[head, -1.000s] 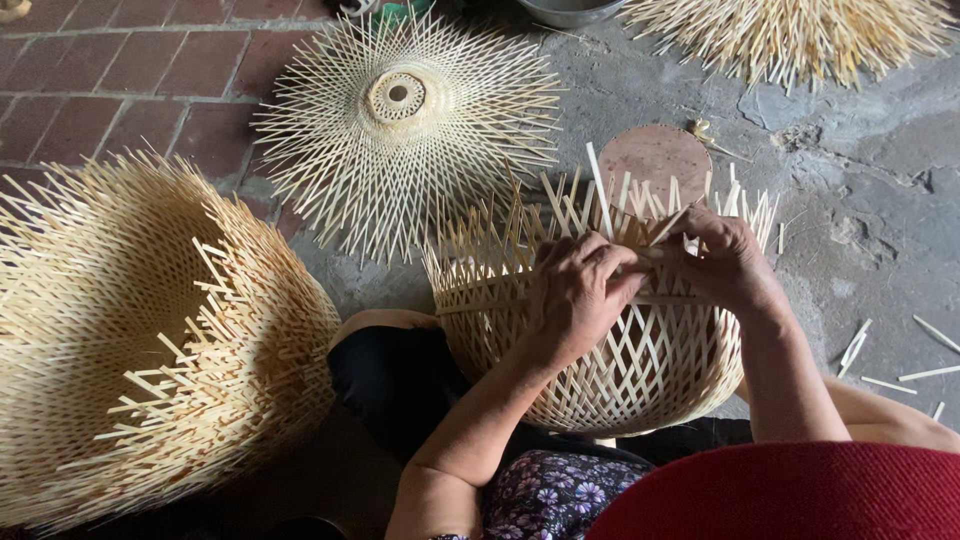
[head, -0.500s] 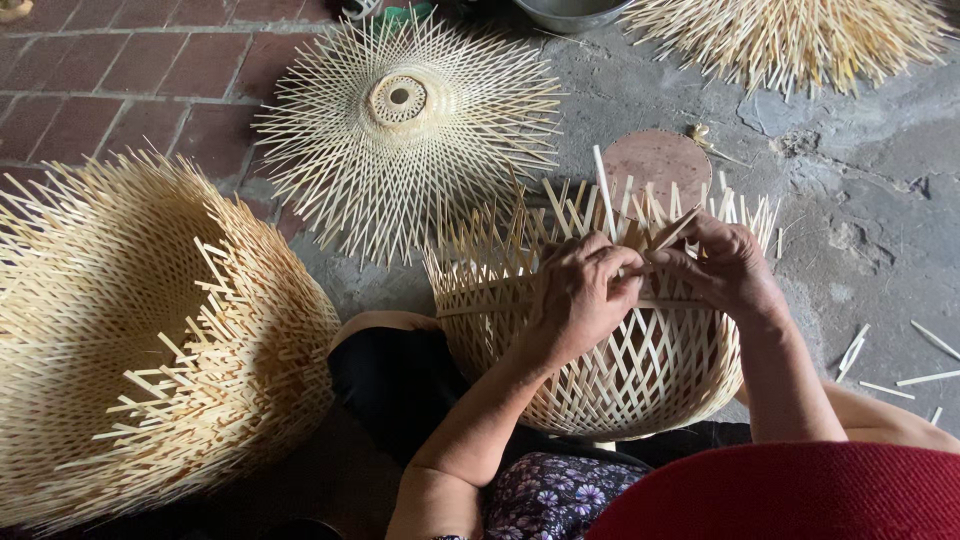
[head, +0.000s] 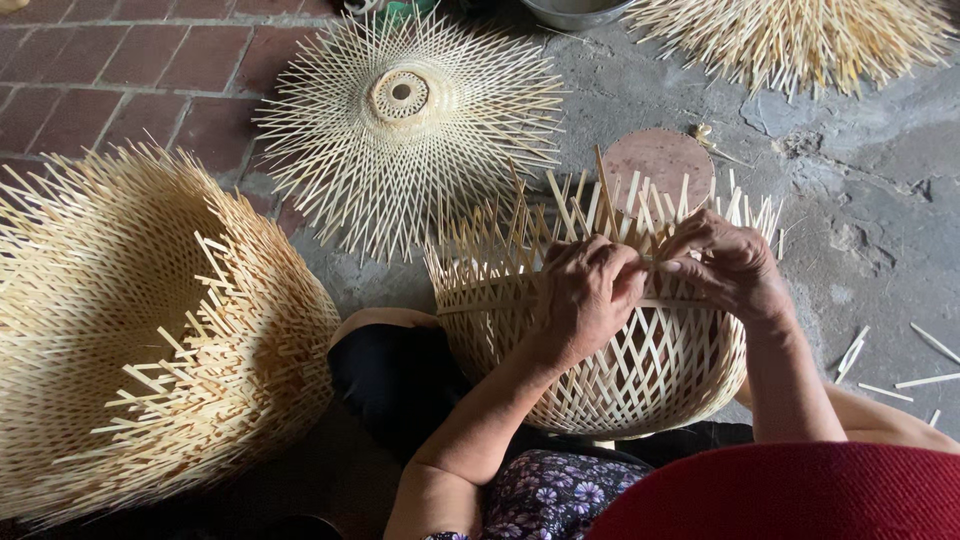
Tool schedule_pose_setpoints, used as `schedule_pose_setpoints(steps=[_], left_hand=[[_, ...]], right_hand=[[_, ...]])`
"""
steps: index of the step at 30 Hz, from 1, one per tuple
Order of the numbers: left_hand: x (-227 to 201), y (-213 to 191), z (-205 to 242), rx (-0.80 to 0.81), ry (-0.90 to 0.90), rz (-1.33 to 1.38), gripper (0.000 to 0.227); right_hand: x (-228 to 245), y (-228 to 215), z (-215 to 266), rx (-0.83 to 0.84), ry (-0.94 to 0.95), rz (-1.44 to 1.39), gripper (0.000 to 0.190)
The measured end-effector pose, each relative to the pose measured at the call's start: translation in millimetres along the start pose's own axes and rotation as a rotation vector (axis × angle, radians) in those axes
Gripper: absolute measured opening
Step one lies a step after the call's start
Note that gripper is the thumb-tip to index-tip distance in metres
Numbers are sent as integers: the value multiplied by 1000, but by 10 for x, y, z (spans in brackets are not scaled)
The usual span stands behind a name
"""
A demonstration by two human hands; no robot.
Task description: The person is weaving a bamboo basket by hand, threading thin bamboo strips through the frame and applying glue to secure the joints.
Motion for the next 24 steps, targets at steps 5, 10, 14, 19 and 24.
schedule_pose_setpoints(steps=[5, 10, 14, 19, 24], left_hand=[[78, 137, 64, -8, -25, 10, 15], [138, 206, 76, 50, -87, 21, 13], [56, 104, 30, -19, -21, -23, 13], [140, 88, 28, 66, -74, 126, 16], [144, 82, -19, 58, -131, 244, 20]], right_hand=[[110, 7, 5, -92, -13, 183, 15], [172, 49, 14, -101, -17, 163, 15], [200, 84, -17, -152, -13, 358, 17], [145, 59, -23, -209, 46, 409, 20], [306, 139, -11, -225, -28, 713, 20]])
Point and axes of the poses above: each hand's wrist, its own z-axis away from the middle knuckle, its own y-axis out of the palm, x = y × z, the point moved 8 cm from there along -z, towards the middle knuckle, and after that the axes turned 10 degrees about y, right-handed, at the moved point
